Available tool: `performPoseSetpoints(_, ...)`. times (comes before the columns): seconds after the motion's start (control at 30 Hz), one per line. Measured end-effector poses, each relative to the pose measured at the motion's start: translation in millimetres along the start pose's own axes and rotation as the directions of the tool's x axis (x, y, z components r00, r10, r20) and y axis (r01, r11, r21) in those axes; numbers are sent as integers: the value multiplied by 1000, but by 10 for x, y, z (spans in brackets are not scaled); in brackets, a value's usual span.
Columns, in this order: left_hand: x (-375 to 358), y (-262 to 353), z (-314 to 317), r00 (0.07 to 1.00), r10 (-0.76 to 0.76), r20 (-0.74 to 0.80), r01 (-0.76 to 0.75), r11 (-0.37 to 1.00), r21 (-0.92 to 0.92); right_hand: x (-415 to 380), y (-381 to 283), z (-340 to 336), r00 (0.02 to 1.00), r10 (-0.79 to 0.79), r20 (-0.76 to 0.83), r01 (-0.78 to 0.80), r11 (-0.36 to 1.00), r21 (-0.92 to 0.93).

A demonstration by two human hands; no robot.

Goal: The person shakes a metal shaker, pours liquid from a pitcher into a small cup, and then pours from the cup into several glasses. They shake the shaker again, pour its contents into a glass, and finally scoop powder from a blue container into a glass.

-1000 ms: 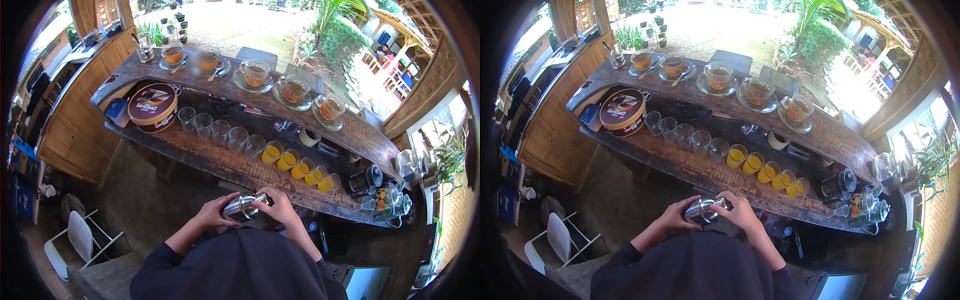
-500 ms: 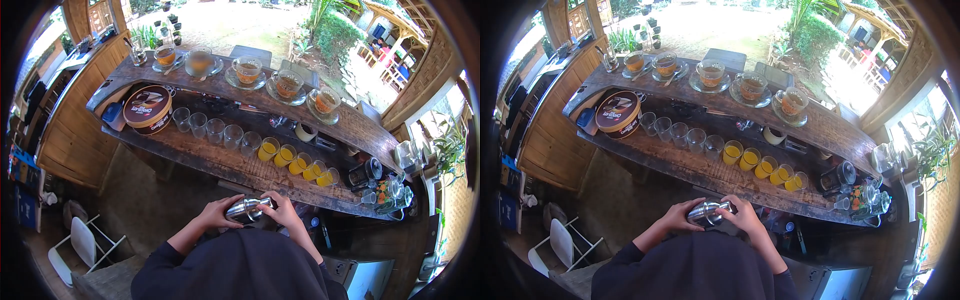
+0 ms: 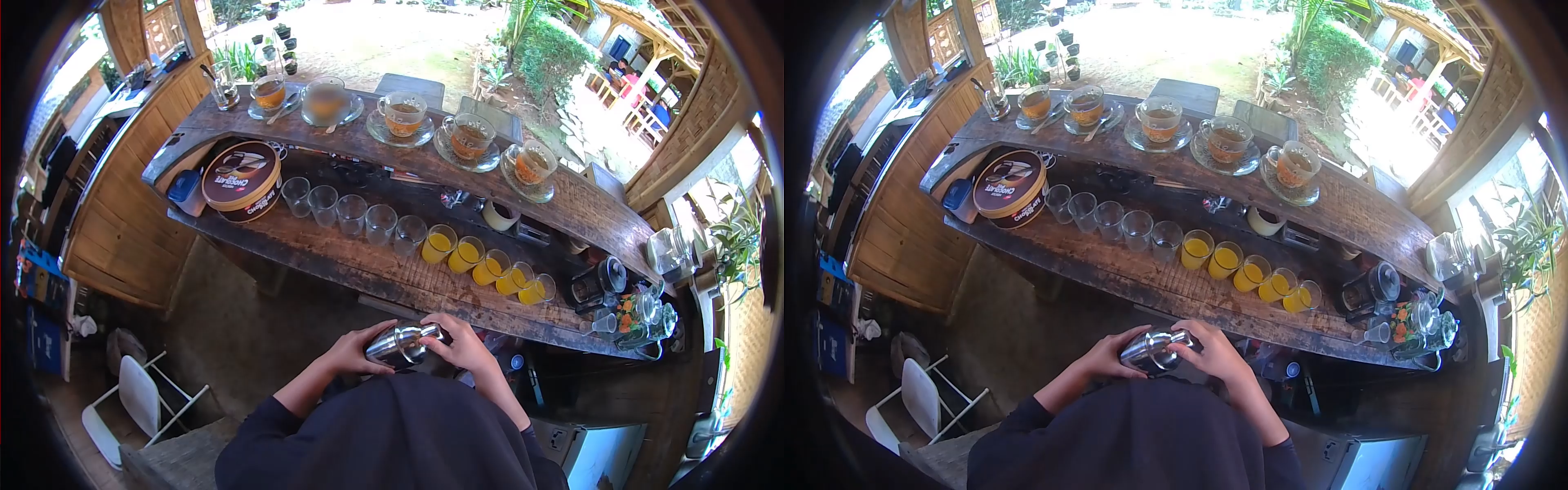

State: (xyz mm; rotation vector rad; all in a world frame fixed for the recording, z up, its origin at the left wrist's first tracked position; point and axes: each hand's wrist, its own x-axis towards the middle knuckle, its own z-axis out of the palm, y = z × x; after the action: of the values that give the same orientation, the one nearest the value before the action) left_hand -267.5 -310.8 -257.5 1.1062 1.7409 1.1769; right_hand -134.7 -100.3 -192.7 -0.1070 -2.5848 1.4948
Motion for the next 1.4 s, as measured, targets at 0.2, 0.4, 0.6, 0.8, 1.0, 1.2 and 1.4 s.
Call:
performPoseSetpoints(0.2, -22, -4, 7, 1000, -15, -17, 14, 997, -73, 54, -104, -50, 999, -10, 41, 11, 1000, -21)
performPoseSetpoints(0.4, -11, -68, 7, 1000, 4, -29, -5, 999, -47, 59, -178, -154, 992, -15, 122, 24, 997, -73)
performPoseSetpoints(0.6, 2, -19, 9, 999, 14, -32, -15, 999, -31, 47, -182, -206, 993, -67, 96, 65, 998, 20)
performPoseSetpoints(0.8, -2, -30, -63, 994, 12, -107, -22, 996, -91, -19, 188, -201, 983, 54, -177, 11, 939, 344)
performPoseSetpoints(1.0, -48, -65, -126, 977, 51, -207, -95, 973, -209, 93, 494, -158, 929, 197, -315, -262, 948, -182)
performPoseSetpoints(1.2, -20, -207, 43, 972, 89, -218, -188, 852, -489, 108, 785, 0, 920, 95, -379, -208, 940, -269)
performPoseSetpoints(1.4, 43, -107, 117, 967, 132, -218, -228, 829, -510, 109, 496, 36, 863, 191, -468, -312, 930, -195)
